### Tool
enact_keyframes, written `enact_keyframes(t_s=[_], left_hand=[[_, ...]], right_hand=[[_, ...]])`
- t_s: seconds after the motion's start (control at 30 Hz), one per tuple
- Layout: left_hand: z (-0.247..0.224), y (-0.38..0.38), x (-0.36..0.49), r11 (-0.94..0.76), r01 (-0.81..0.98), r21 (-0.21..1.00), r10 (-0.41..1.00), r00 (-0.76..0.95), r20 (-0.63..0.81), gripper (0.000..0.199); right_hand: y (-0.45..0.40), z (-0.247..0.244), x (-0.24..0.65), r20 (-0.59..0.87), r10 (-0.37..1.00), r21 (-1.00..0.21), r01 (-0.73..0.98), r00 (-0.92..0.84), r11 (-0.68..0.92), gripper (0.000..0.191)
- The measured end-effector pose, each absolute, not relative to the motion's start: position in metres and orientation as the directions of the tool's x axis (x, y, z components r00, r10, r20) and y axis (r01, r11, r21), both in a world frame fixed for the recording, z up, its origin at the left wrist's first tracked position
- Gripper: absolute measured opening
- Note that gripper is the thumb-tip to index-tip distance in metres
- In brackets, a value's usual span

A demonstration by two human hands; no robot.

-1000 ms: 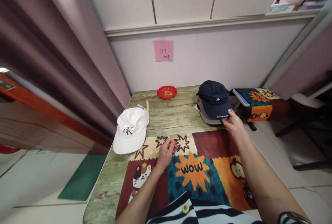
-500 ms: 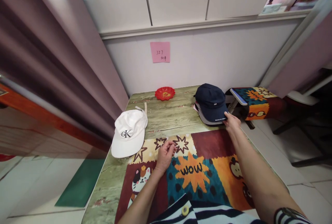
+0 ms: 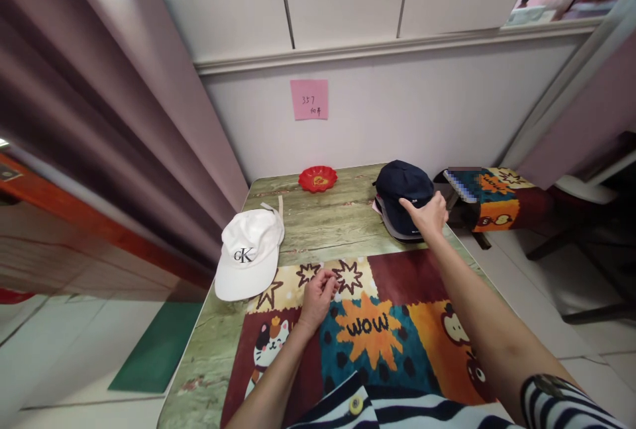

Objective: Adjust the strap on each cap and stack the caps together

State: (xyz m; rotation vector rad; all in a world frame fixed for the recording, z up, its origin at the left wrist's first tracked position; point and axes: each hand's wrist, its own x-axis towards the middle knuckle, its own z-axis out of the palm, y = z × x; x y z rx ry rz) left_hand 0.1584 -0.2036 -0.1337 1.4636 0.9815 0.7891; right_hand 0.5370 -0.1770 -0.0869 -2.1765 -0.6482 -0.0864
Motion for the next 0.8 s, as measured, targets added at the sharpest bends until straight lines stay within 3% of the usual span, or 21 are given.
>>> enact_keyframes(t_s=[0.2,0.47,0.7,0.8], left_hand=[[-0.133,-0.203,0.157,-0.019,0.143,0.99,0.904,0.425,-0.044,0.027],[-0.138,-0.202,0.157,-0.035,0.157,0.987,0.907,0.42,-0.035,0.028],[-0.134,-0.203,0.157,-0.027,0.126,0.992,0.903,0.428,-0.03,0.026],[-0.132,-0.203,0.159,-0.003,0.11,0.994,0.899,0.435,-0.045,0.028]], right_hand=[[-0.168,-0.097,0.531,0.184,0.475,-0.67,0.463,0.861,-0.58,0.136],[-0.165,-0.103,0.533,0.06,0.457,-0.701,0.363,0.888,-0.614,0.131],[-0.172,-0.099,0.525,0.127,0.482,-0.657,0.438,0.867,-0.614,0.141],[-0.187,-0.09,0.503,0.334,0.463,-0.613,0.562,0.821,-0.555,0.134]])
